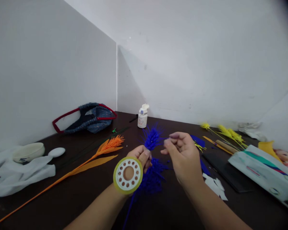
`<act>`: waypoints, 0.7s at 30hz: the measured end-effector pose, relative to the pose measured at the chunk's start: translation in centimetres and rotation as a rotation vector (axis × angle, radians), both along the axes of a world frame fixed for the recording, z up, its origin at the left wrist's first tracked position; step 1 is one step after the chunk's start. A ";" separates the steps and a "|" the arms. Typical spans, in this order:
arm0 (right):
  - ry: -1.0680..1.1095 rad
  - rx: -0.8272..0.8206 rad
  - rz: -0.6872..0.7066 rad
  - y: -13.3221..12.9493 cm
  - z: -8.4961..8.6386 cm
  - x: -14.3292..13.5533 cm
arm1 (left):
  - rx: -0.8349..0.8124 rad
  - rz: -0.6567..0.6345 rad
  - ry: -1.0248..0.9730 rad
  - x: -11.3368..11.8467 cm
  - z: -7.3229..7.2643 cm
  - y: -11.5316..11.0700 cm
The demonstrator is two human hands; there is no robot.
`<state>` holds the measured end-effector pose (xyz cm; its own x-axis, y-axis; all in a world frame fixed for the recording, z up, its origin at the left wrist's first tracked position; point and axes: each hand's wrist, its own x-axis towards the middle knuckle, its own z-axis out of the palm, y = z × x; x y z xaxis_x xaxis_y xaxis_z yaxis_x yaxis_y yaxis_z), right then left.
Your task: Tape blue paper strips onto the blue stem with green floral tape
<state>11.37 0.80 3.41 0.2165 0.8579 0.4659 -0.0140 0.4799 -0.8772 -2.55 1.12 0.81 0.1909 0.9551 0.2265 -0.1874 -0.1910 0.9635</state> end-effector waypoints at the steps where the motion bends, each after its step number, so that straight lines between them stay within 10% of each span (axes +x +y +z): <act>1: 0.082 -0.032 0.015 0.0 -0.6 0.0 | 0.036 0.048 0.090 -0.2 0.1 0.2; 7: 0.308 -0.367 0.482 -1.7 -4.0 -1.5 | 0.368 0.260 0.642 -0.6 0.9 0.1; 21: 0.344 -0.386 0.305 -2.4 -4.7 0.2 | -0.085 -0.228 0.314 0.3 0.5 -0.8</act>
